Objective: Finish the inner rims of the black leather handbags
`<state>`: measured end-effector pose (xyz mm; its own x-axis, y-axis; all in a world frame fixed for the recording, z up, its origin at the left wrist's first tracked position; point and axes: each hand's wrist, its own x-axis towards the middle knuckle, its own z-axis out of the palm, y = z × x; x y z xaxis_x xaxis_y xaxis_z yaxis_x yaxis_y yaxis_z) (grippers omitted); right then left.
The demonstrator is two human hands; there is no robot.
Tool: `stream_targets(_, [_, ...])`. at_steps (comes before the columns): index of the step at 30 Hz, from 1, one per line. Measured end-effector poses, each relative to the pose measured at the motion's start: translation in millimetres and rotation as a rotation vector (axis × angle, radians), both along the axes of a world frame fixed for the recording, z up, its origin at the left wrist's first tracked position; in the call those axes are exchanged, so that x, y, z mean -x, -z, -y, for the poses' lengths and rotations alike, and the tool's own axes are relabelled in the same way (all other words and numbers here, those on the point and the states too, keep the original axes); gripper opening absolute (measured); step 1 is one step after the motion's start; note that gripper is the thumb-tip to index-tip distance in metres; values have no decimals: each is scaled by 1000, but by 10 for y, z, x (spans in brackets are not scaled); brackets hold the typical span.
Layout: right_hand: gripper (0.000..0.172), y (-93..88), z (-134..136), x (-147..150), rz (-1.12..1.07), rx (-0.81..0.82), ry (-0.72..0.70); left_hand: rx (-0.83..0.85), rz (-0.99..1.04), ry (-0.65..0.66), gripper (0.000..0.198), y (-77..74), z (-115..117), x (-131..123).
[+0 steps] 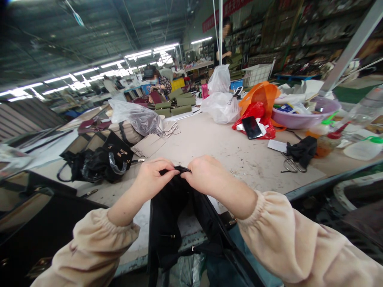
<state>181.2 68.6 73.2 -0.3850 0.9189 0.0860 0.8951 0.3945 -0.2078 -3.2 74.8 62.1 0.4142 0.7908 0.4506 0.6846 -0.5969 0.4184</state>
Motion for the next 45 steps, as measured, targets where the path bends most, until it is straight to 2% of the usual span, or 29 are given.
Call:
stream_targets(12, [39, -18, -15, -1, 54, -37, 2, 3, -1, 16, 10, 0, -11, -27])
stream_targets(20, [36, 8, -70, -19, 37, -80, -28, 9, -65, -70, 12, -2, -14, -72])
stream_targets(24, [38, 10, -98, -71, -8, -19, -13, 7, -55, -94, 13, 4, -20, -92])
stream_targets(27, [30, -19, -110, -73, -70, -7, -37, 6, -53, -99, 13, 12, -24, -106])
stream_targets(31, [19, -55, -146, -13, -72, -33, -142, 24, -63, -97, 12, 4, -30, -100])
stream_targets(37, [25, -12, -201, 9, -68, -58, -197, 70, -25, -66, 6, -22, -10, -37])
stream_targets(45, [27, 3, -226, -12, -129, -41, -173, 118, 13, -145, 10, -27, 23, 1])
